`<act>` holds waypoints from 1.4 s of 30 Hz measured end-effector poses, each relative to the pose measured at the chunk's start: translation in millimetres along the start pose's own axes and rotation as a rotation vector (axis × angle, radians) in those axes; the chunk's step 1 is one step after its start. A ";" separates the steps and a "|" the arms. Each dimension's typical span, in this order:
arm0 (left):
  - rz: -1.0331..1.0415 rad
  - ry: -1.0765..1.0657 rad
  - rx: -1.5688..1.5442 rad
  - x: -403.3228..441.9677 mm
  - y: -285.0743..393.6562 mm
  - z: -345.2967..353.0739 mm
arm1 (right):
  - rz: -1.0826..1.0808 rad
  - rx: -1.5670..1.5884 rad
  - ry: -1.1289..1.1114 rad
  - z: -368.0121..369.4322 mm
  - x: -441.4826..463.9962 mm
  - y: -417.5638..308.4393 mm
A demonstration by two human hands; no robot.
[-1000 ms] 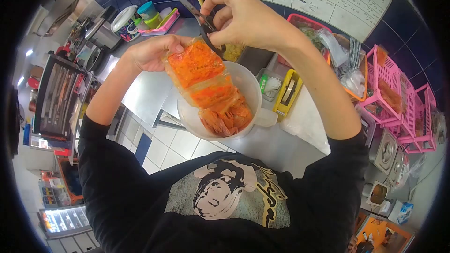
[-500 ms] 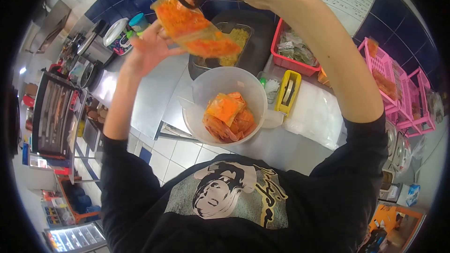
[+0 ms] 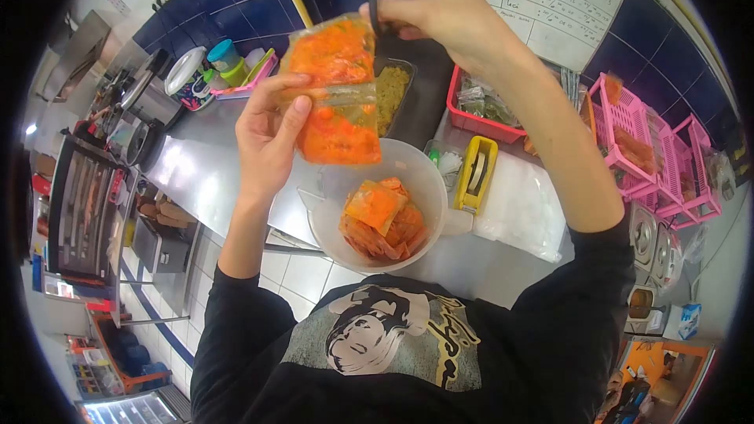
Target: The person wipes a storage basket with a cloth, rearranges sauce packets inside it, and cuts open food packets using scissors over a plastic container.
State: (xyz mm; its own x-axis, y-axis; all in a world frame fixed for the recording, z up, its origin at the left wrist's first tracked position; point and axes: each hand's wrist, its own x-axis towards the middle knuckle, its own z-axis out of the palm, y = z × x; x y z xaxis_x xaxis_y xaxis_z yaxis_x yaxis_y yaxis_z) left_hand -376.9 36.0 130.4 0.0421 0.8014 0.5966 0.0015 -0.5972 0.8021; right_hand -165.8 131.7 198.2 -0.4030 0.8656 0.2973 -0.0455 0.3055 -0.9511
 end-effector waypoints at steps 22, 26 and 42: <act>-0.140 -0.278 0.046 24.2 22.1 -0.4 | 0.286 0.588 -0.531 -35.7 -92.1 60.6; -0.145 -0.313 0.031 22.1 22.8 0.1 | 0.281 0.563 -0.535 -34.0 -90.7 60.4; -0.150 -0.337 -0.013 19.6 26.8 5.6 | 0.301 0.615 -0.527 -33.5 -94.0 62.2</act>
State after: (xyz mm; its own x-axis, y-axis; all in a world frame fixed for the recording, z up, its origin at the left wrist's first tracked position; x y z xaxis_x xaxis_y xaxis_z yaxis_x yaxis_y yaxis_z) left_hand -370.4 35.5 163.5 0.3688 0.8228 0.4324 0.0195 -0.4720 0.8814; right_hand -100.1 82.7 113.8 -0.8417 0.5319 0.0930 -0.2943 -0.3076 -0.9049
